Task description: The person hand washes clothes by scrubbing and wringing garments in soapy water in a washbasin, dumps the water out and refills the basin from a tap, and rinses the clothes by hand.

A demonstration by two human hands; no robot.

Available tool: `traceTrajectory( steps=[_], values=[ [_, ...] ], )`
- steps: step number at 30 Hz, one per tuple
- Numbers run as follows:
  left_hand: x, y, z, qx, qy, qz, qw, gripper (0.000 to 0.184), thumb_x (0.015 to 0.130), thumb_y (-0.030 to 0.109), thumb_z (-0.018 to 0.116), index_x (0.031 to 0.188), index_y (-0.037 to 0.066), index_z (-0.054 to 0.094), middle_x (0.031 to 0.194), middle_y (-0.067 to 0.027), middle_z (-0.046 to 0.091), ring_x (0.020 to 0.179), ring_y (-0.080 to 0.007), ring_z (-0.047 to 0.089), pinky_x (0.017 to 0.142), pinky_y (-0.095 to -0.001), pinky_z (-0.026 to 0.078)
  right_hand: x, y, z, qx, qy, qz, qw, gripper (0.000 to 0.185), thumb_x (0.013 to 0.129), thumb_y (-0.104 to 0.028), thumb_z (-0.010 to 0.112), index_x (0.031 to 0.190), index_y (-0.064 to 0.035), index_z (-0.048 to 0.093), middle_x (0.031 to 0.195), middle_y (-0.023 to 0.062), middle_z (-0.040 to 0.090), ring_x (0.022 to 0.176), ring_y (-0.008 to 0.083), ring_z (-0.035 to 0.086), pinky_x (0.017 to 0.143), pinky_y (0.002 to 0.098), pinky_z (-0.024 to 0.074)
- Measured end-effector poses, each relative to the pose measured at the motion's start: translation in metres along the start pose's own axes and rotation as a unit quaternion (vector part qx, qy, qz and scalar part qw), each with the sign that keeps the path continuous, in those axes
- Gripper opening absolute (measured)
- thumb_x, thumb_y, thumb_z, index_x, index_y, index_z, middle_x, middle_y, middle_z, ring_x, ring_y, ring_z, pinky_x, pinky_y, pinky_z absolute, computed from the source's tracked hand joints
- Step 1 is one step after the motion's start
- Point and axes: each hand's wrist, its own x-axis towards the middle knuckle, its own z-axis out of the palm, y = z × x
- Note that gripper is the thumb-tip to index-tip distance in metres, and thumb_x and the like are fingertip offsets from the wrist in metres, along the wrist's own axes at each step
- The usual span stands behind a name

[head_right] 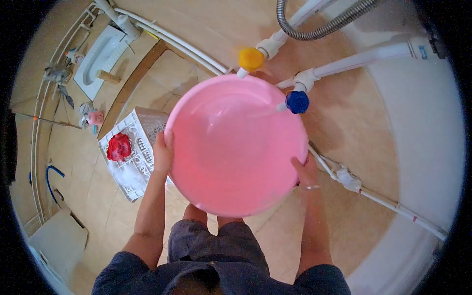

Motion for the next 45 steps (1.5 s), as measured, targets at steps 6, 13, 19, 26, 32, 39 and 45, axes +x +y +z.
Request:
traceTrajectory(
  steps=[6, 13, 19, 26, 32, 39, 45],
  values=[
    [0.014, -0.026, 0.043, -0.02, -0.168, -0.073, 0.983, 0.045, 0.082, 0.037, 0.035, 0.097, -0.002, 0.052, 0.079, -0.0236, 0.056, 0.078, -0.0365, 0.055, 0.071, -0.0403, 0.041, -0.074, -0.116, -0.051, 0.25, -0.059, 0.041, 0.966, 0.036, 0.075, -0.012, 0.056, 0.103, 0.0068, 0.043, 0.096, 0.0112, 0.054, 0.082, 0.0168, 0.053, 0.071, 0.028, 0.0443],
    [-0.005, -0.058, 0.116, -0.132, -0.346, -0.027, 0.928, 0.031, 0.075, 0.024, 0.048, 0.101, 0.007, 0.054, 0.088, -0.0157, 0.058, 0.088, -0.0265, 0.055, 0.075, -0.0333, 0.042, -0.092, -0.209, -0.024, 0.351, -0.083, -0.008, 0.933, 0.028, 0.08, -0.011, 0.047, 0.102, 0.0043, 0.04, 0.089, 0.0129, 0.055, 0.077, 0.0167, 0.056, 0.065, 0.0274, 0.0483],
    [-0.013, -0.064, 0.137, -0.132, -0.388, -0.048, 0.911, 0.042, 0.068, 0.023, 0.056, 0.107, 0.01, 0.051, 0.098, -0.0148, 0.055, 0.093, -0.0254, 0.052, 0.08, -0.0318, 0.04, -0.085, -0.234, -0.005, 0.362, -0.131, 0.017, 0.923, 0.023, 0.083, -0.018, 0.042, 0.096, 0.0009, 0.041, 0.071, 0.0108, 0.055, 0.047, 0.0188, 0.056, 0.036, 0.029, 0.0489],
    [-0.017, -0.025, 0.123, -0.02, -0.503, 0.028, 0.864, 0.051, 0.061, 0.029, 0.06, 0.107, 0.008, 0.05, 0.102, -0.016, 0.053, 0.097, -0.0272, 0.05, 0.083, -0.0341, 0.039, -0.08, -0.244, -0.012, 0.379, -0.158, 0.0, 0.912, 0.018, 0.083, -0.018, 0.042, 0.089, -0.0013, 0.044, 0.07, 0.0087, 0.055, 0.051, 0.0171, 0.056, 0.04, 0.0264, 0.049],
    [-0.015, -0.011, 0.103, 0.04, -0.47, -0.064, 0.879, 0.054, 0.061, 0.034, 0.062, 0.1, -0.001, 0.052, 0.099, -0.0191, 0.053, 0.096, -0.0277, 0.05, 0.081, -0.0348, 0.04, -0.071, -0.204, -0.041, 0.44, -0.097, 0.01, 0.893, 0.023, 0.084, -0.016, 0.04, 0.099, 0.0001, 0.045, 0.093, 0.0103, 0.054, 0.081, 0.0163, 0.054, 0.063, 0.0246, 0.0482],
    [0.041, 0.027, 0.014, -0.038, -0.348, -0.127, 0.928, 0.046, 0.068, 0.031, 0.059, 0.098, -0.004, 0.054, 0.084, -0.0147, 0.059, 0.077, -0.0217, 0.058, 0.068, -0.0324, 0.045, -0.082, -0.131, -0.06, 0.426, -0.049, 0.015, 0.903, 0.036, 0.086, -0.027, 0.034, 0.109, -0.0014, 0.045, 0.108, 0.0089, 0.05, 0.099, 0.0195, 0.047, 0.088, 0.0348, 0.0346],
    [0.054, 0.028, -0.019, -0.163, -0.118, -0.039, 0.979, 0.035, 0.068, 0.019, 0.061, 0.093, -0.004, 0.053, 0.08, -0.0111, 0.058, 0.07, -0.0155, 0.055, 0.063, -0.0279, 0.045, -0.053, -0.011, -0.001, 0.266, -0.082, 0.199, 0.94, 0.043, 0.083, -0.042, 0.037, 0.104, -0.0057, 0.047, 0.089, 0.0039, 0.055, 0.077, 0.0175, 0.053, 0.065, 0.0297, 0.0432]
  ],
)
